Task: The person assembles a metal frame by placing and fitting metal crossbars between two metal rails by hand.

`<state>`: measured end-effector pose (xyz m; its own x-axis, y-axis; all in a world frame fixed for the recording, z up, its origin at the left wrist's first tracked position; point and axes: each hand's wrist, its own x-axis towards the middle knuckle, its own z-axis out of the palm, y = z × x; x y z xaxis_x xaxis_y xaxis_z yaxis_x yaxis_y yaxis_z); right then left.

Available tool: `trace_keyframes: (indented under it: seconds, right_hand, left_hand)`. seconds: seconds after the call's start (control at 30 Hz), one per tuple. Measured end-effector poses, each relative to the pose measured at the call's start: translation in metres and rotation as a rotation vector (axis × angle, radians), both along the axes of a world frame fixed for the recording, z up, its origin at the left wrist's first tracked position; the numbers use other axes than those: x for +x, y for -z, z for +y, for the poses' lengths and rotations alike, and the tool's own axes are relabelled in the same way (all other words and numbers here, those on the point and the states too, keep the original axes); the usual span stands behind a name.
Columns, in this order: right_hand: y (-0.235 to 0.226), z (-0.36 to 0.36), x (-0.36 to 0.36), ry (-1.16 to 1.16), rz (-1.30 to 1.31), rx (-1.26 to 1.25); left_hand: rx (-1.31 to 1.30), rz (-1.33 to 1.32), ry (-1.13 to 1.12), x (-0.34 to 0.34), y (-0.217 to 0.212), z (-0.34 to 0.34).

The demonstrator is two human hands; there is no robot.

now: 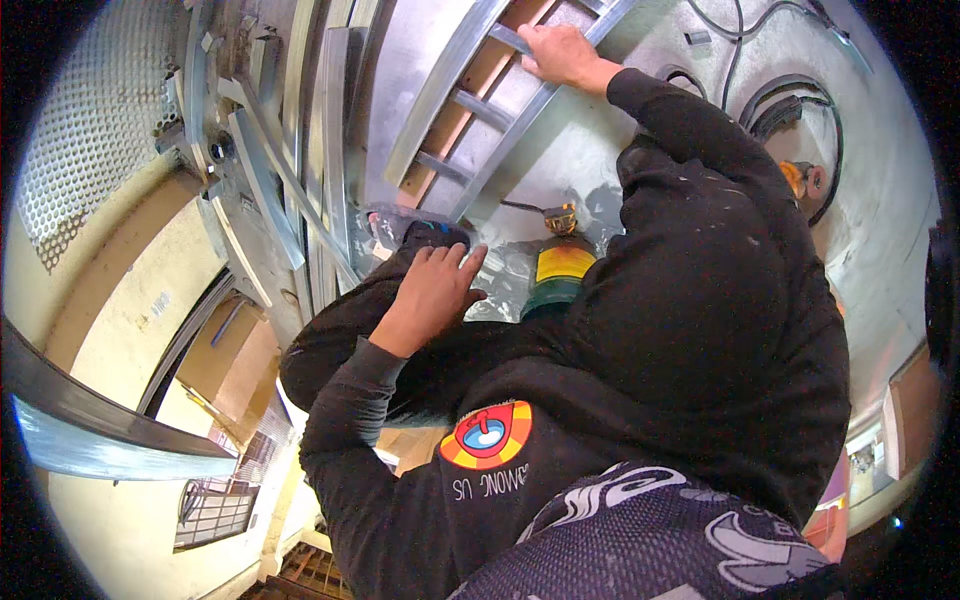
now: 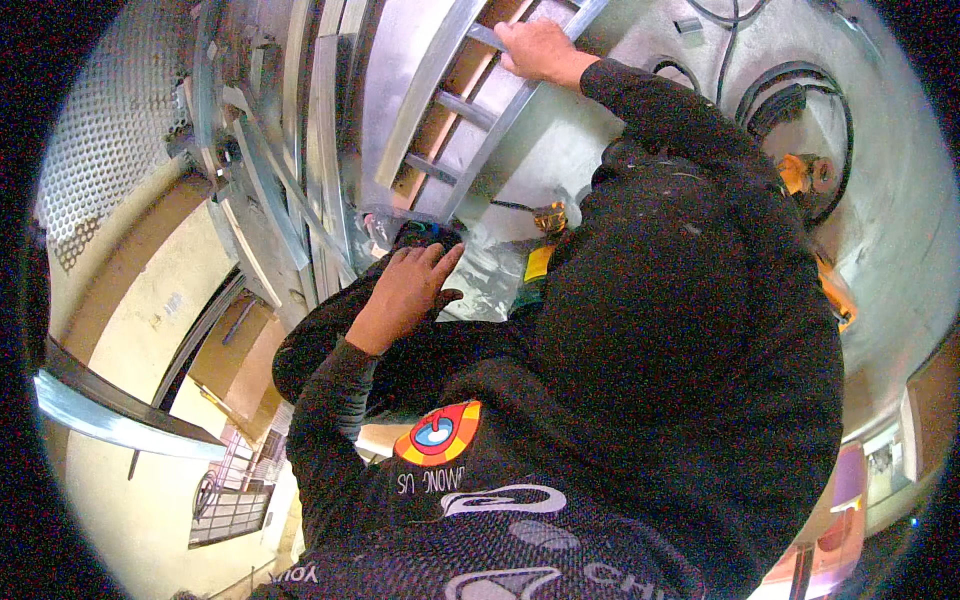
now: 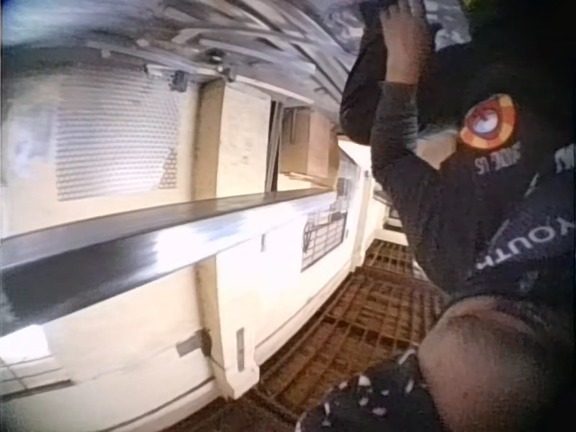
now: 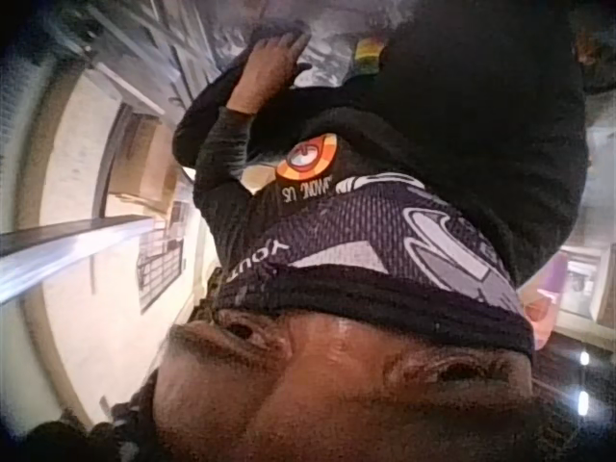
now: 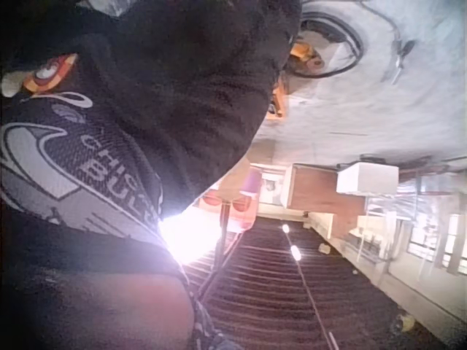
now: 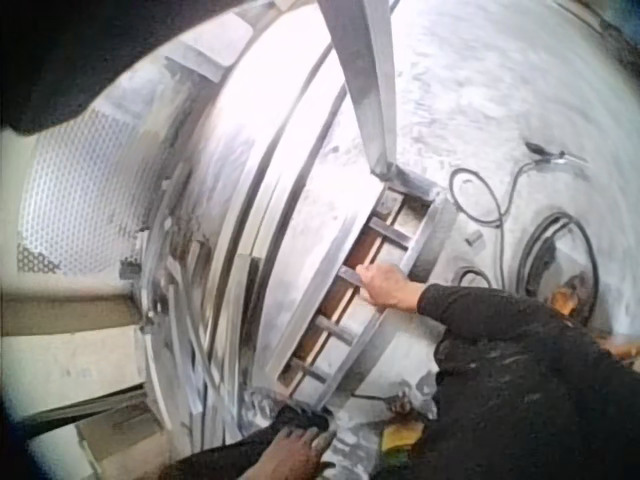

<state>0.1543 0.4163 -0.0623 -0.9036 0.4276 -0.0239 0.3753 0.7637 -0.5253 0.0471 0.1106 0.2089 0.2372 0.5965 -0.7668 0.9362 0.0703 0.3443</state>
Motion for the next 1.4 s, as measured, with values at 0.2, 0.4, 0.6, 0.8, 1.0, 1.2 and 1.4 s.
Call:
trace_keyframes:
  seconds: [0.2, 0.4, 0.6, 0.8, 1.0, 1.2, 1.4]
  right_hand:
    - [0.009, 0.014, 0.006, 0.051, -0.074, 0.031]
    - [0.013, 0.016, 0.003, -0.001, -0.12, 0.031]
    - [-0.016, 0.021, -0.002, 0.03, -0.232, -0.184]
    - [-0.008, 0.02, 0.003, 0.018, -0.148, -0.086]
    - [-0.006, 0.021, 0.002, 0.019, -0.117, -0.085]
    - [-0.011, 0.019, 0.002, 0.022, -0.133, -0.079]
    - [-0.011, 0.019, 0.004, 0.006, -0.138, -0.077]
  left_hand:
    - [0.129, -0.02, 0.015, -0.002, 0.0, -0.001]
    - [0.016, -0.002, 0.003, -0.001, -0.002, 0.003]
    - [-0.002, -0.011, -0.007, -0.001, 0.0, -0.001]
    - [-0.022, -0.007, 0.003, 0.0, -0.002, 0.003]
    - [-0.001, -0.016, -0.004, -0.001, 0.0, -0.001]
    - [-0.022, -0.007, 0.01, -0.001, -0.001, 0.0]
    - [0.135, -0.027, -0.005, 0.0, 0.001, -0.006]
